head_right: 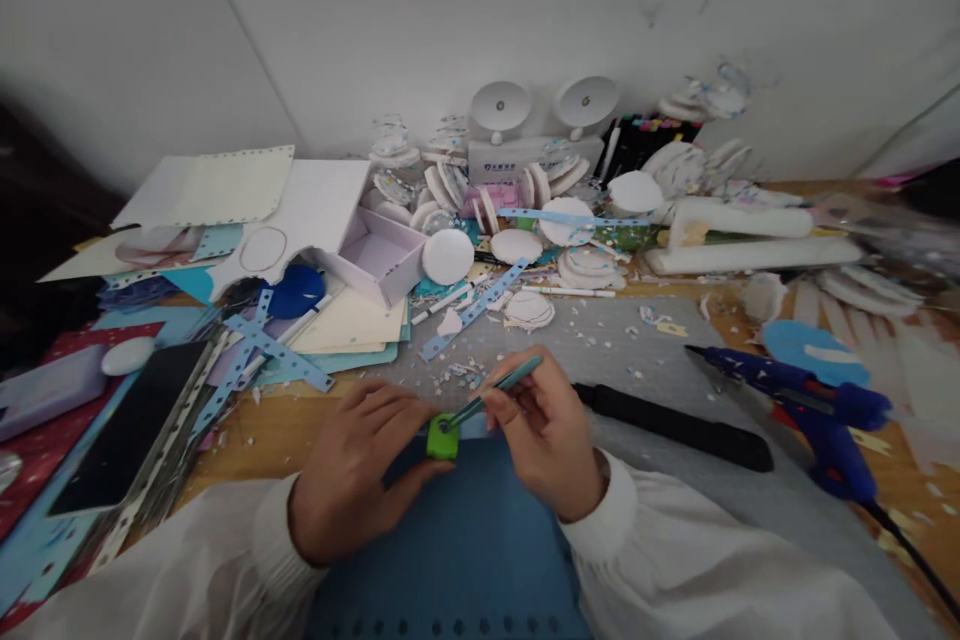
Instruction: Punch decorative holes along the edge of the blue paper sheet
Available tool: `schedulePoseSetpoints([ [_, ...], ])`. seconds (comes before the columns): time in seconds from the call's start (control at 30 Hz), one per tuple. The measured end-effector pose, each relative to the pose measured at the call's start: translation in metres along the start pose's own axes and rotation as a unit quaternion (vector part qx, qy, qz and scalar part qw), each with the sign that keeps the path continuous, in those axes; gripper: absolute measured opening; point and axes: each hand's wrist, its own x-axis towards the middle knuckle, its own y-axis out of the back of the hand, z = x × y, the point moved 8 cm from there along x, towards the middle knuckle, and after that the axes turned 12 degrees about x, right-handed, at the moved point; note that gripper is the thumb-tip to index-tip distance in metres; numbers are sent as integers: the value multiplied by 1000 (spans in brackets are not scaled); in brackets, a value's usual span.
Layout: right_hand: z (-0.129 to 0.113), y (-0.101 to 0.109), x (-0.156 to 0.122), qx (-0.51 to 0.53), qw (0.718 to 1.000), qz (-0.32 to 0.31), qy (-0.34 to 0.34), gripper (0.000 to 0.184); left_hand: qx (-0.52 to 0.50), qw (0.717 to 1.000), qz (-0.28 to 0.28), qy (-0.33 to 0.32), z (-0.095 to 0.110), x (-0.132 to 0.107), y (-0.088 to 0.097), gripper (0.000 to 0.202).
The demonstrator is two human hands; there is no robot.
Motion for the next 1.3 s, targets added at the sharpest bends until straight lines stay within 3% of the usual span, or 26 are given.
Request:
schedulePoseSetpoints([
  [0.2, -14, 0, 0, 5, 998, 2, 70, 4, 22, 999, -29, 15, 1, 7, 0, 25],
  [0.33, -21, 22, 3, -43, 988, 95, 114, 4, 23, 998, -51, 22, 3, 0, 4, 25],
  [0.43, -15, 42, 13, -166, 970, 145, 103, 4, 6, 999, -35, 16, 7, -5, 16, 28],
  [0.5, -8, 47, 23, -318, 937, 119, 84, 9, -2, 1000, -26, 9, 11, -8, 24, 29],
  [0.57, 3, 50, 31, -397, 912, 81, 61, 15, 1, 1000, -25, 7, 14, -10, 29, 29],
  [0.7, 7, 60, 36, -404, 909, 88, 57, 10, 12, 1000, -15, -5, 17, -11, 35, 28],
  [0.83, -23, 56, 28, -374, 907, 132, 139, 27, 24, 1000, -21, 1, 13, -9, 34, 25],
  [0.9, -40, 39, 20, -344, 915, 92, 188, 25, 23, 999, -28, 16, 9, -7, 33, 27],
  [0.97, -51, 9, 10, -308, 922, -33, 231, 34, 14, 998, -35, 41, 2, -5, 31, 29],
  [1.03, -46, -30, -7, -307, 895, -222, 235, 43, -2, 996, -42, 74, -5, -3, 28, 30],
  [1.1, -39, -52, -21, -336, 853, -311, 248, 46, -15, 992, -58, 108, -11, -1, 24, 26],
  [1.2, -29, -59, -24, -379, 835, -304, 259, 34, -34, 984, -101, 144, -17, 0, 14, 28],
  [1.3, -20, -53, -18, -363, 860, -288, 213, 25, -78, 978, -136, 137, -20, -1, 6, 36],
])
